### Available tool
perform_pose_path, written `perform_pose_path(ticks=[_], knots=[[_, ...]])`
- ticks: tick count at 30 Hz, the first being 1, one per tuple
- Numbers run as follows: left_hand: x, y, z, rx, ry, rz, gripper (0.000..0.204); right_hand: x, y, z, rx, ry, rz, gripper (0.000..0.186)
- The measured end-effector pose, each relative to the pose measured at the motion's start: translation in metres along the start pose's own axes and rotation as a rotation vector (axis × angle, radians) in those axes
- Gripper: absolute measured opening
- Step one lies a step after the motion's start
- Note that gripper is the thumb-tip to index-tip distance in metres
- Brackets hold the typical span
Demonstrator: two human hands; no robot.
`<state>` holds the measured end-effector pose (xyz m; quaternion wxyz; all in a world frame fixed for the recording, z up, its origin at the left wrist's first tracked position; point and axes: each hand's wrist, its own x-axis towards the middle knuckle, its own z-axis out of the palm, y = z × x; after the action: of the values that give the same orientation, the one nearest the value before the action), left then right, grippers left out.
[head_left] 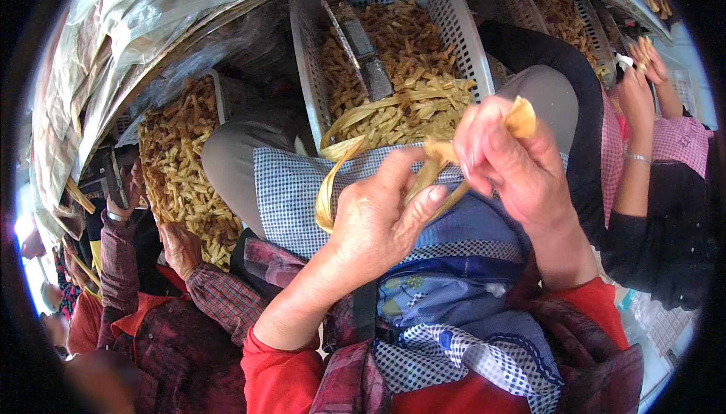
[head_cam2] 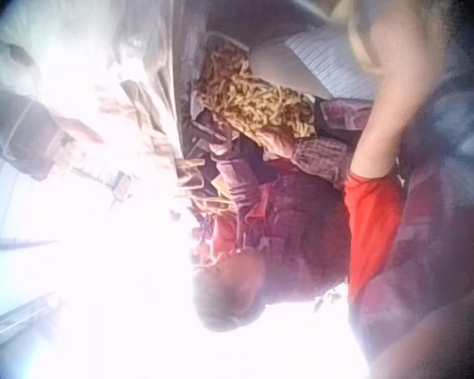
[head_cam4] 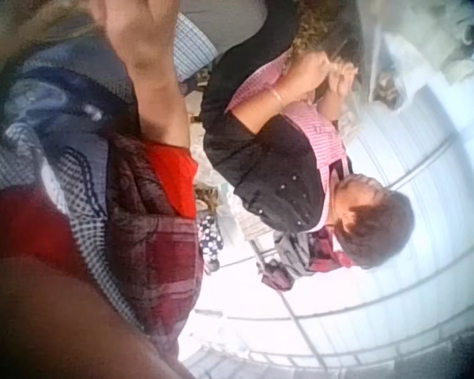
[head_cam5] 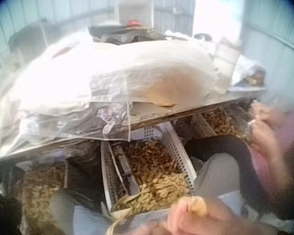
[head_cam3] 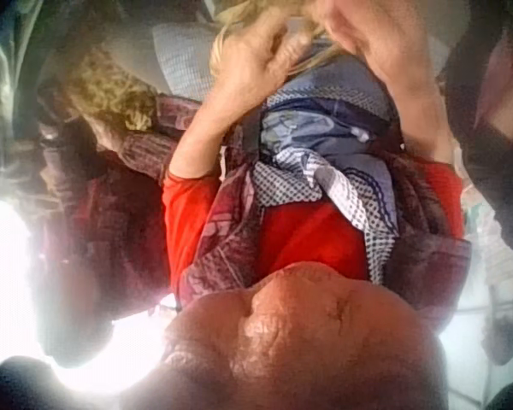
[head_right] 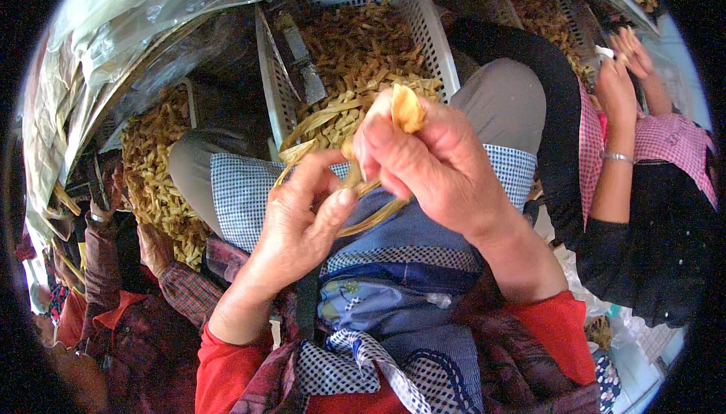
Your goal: The person sits on the floor and repeatedly picks up dried vegetable strips, tearing them into smaller pieces by hand and placing them into a white basket on their lap. The process is continuous and repetitive, with other workers visible in the background performing similar tasks.
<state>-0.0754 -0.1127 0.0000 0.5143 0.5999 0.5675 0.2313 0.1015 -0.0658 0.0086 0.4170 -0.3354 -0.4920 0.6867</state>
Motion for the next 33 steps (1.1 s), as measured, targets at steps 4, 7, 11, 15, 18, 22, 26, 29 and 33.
perform_pose_path(ticks=[4, 7, 11, 15, 18, 22, 26, 29, 33], knots=[[-0.015, -0.010, 0.004, 0.067, 0.080, 0.155, 0.026, -0.016, -0.010, -0.007, 0.042, -0.086, -0.028, 0.027], [-0.025, -0.029, -0.010, 0.099, 0.114, 0.240, 0.014, -0.013, -0.012, -0.022, 0.480, 0.024, -0.027, 0.032], [-0.023, -0.027, -0.020, -0.154, 0.032, 0.055, 0.020, 0.001, -0.003, -0.024, 0.055, -0.007, -0.109, 0.035], [-0.013, -0.033, -0.048, -0.310, 0.347, -0.063, 0.023, 0.050, 0.011, -0.023, -0.409, 0.048, -0.008, 0.033], [0.033, -0.035, -0.068, -0.374, 0.679, -0.130, 0.022, 0.115, 0.032, -0.005, -0.813, 0.233, -0.248, 0.034], [0.071, -0.048, -0.065, -0.551, 0.664, -0.173, 0.019, 0.152, 0.052, -0.012, -1.100, 0.353, -0.327, 0.034], [0.016, -0.100, -0.015, -0.760, 0.600, -0.501, 0.021, 0.103, 0.071, -0.033, -1.014, 0.263, -0.298, 0.037], [-0.021, -0.074, -0.004, -0.582, 0.562, -0.317, 0.018, 0.052, 0.043, -0.027, -1.037, 0.147, -0.484, 0.071], [-0.014, -0.004, -0.011, 0.364, 0.231, 0.339, 0.010, 0.010, -0.001, 0.010, -1.092, -0.303, -0.410, 0.060]])
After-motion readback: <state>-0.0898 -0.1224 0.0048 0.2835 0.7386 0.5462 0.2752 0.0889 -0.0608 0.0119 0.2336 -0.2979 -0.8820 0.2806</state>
